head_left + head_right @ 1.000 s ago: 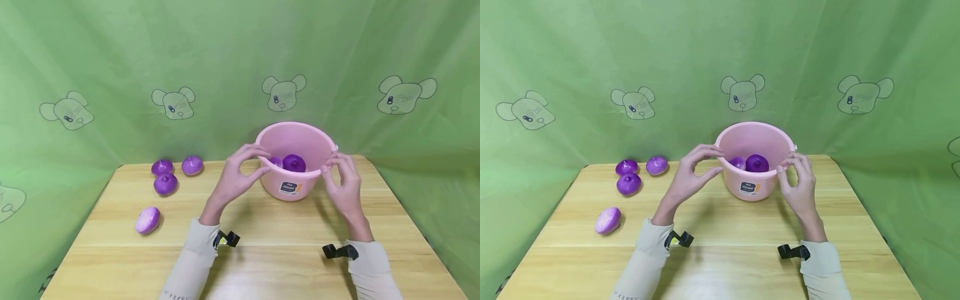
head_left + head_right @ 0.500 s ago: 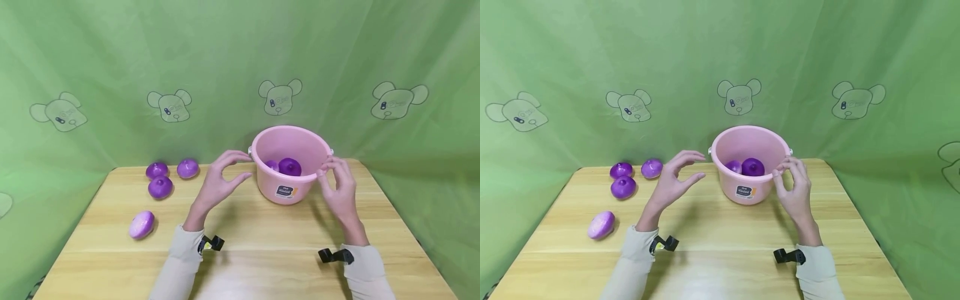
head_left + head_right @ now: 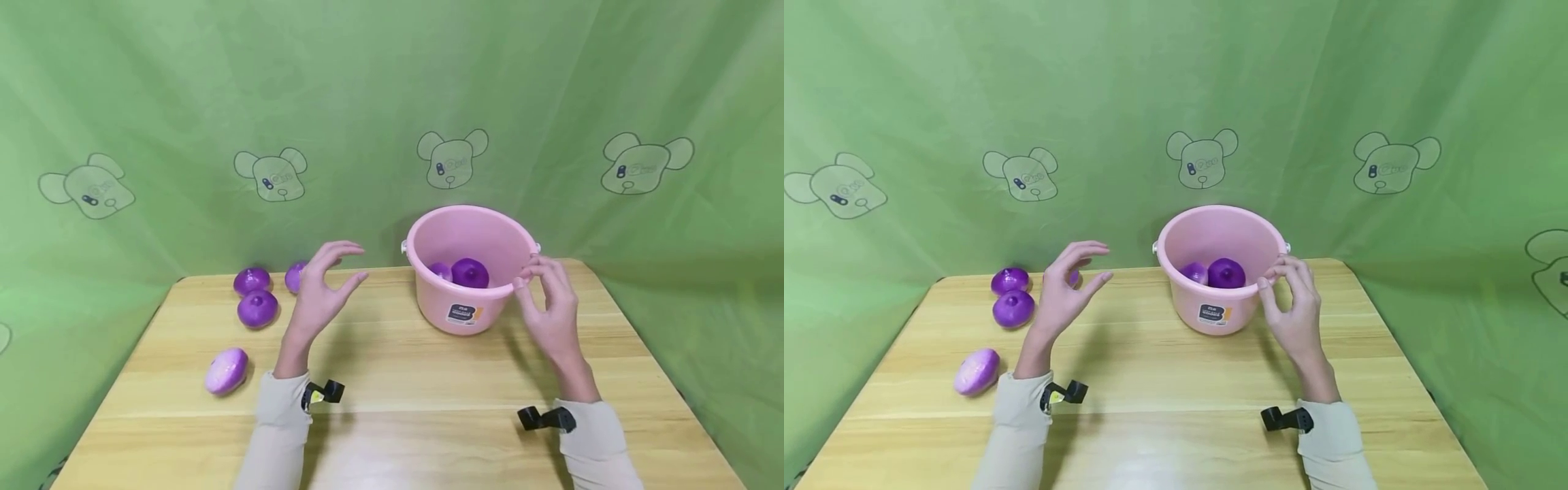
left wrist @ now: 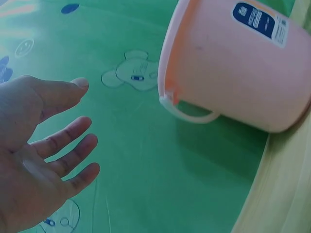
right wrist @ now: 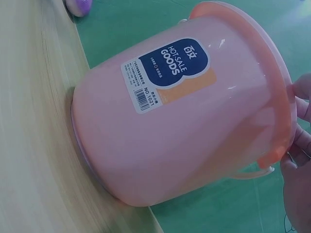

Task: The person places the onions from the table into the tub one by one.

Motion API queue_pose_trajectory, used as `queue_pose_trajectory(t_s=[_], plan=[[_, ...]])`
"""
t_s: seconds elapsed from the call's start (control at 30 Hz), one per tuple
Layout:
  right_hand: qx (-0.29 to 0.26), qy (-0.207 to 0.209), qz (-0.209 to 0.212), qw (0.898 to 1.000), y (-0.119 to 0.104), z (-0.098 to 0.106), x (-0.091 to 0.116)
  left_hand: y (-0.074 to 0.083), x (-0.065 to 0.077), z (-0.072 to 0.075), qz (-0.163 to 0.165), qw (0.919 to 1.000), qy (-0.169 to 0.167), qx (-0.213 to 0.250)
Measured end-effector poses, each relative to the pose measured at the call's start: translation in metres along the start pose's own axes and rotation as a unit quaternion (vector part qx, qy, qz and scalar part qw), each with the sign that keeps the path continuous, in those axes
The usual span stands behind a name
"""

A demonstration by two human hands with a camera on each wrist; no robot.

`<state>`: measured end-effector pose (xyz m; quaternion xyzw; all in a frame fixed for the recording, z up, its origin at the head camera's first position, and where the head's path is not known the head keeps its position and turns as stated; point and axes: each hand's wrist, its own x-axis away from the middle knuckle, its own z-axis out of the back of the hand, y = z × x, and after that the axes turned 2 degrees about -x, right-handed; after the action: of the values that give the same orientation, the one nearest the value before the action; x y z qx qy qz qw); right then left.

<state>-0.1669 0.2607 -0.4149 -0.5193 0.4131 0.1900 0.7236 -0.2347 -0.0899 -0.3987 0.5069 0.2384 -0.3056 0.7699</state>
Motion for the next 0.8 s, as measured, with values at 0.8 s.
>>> queue_pose_trajectory(t_s=[0.8], plan=[[0.023, -0.012, -0.016, 1.000, -0.001, -0.001, -0.002, -0.048, 0.007, 0.023, 0.082, 0.9923, 0.045, -0.082]])
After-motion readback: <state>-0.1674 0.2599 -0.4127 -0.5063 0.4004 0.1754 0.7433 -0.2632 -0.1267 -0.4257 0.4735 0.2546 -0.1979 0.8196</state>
